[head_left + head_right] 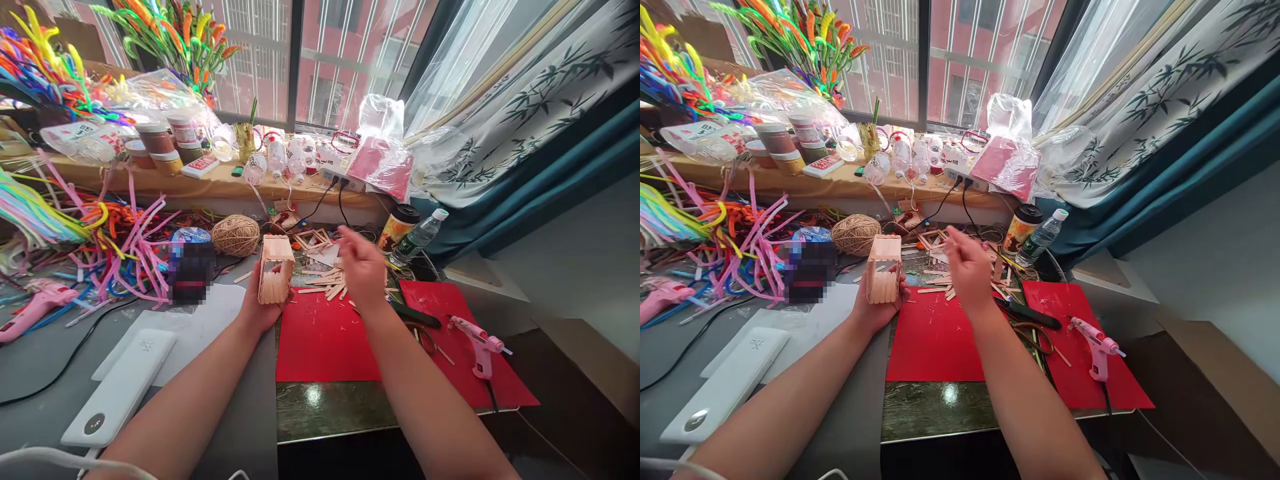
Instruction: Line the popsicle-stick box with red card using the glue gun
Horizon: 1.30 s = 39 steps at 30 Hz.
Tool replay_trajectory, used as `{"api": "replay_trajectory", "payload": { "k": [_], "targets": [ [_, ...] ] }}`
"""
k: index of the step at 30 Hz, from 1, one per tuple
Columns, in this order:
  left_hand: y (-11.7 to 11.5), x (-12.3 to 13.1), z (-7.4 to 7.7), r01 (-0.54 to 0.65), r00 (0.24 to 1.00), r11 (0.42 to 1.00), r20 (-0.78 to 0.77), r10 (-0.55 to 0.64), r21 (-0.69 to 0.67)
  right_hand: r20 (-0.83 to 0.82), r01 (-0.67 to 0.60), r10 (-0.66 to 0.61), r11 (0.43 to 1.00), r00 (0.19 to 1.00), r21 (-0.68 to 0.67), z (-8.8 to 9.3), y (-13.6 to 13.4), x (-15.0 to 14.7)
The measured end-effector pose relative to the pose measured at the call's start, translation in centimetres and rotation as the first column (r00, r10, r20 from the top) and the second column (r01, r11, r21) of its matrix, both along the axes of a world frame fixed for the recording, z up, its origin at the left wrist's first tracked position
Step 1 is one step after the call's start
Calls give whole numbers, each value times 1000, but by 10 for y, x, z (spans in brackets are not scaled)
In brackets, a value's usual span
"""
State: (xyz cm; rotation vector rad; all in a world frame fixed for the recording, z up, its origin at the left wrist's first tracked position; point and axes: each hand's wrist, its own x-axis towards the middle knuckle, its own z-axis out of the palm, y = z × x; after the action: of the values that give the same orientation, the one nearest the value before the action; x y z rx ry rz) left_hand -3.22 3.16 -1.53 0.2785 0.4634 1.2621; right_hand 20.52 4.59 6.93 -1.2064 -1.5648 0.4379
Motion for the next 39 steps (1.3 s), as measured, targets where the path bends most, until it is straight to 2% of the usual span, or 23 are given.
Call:
{"api": "replay_trajectory", "payload": {
  "k": [1,4,8,11,15,20,22,25,27,30,32,34,36,39],
  "targets": [
    [-1,0,1,-6,1000,1000,-21,6,-1,-40,-79,73,978,997,-192,-9,5,-12],
    [-3,3,4,-29,998,1000,-62,29,-7,-111,-136,106,941,988,-310,-33,3,-35],
    [0,11,4,-138,976,988,-162,148,75,-314,-198,85,915,946,-350,-49,-20,-38],
    [2,17,-1,-226,901,958,-335,275,179,-489,-309,93,871,868,-383,-54,-31,-39],
    [3,21,-12,-240,857,948,-413,308,209,-659,-395,47,831,751,-391,-67,-39,-48],
    [0,19,-15,-267,828,938,-445,342,223,-765,-375,-61,845,641,-382,-87,-52,-44],
    [-1,20,-12,-210,846,955,-450,285,211,-767,-377,-66,842,638,-386,-91,-58,-36],
    [-5,26,-6,-49,882,981,-452,132,189,-753,-378,-45,844,657,-380,-91,-66,-26],
    [-9,29,-4,41,887,983,-459,46,177,-742,-366,-32,855,669,-368,-88,-72,-23],
    [-15,33,-4,118,875,979,-483,-23,166,-729,-341,-20,875,685,-344,-82,-78,-22],
    [-17,33,-5,148,848,972,-529,-31,180,-716,-323,-17,885,698,-335,-82,-81,-21],
    [-18,33,-5,182,790,957,-613,-5,226,-699,-306,-19,891,715,-337,-86,-81,-17],
    [-19,33,-5,198,726,940,-686,50,278,-678,-286,-32,892,734,-351,-92,-80,-12],
    [-22,33,-1,159,661,931,-736,147,329,-625,-226,-76,893,777,-389,-100,-81,-1]
  ]
}}
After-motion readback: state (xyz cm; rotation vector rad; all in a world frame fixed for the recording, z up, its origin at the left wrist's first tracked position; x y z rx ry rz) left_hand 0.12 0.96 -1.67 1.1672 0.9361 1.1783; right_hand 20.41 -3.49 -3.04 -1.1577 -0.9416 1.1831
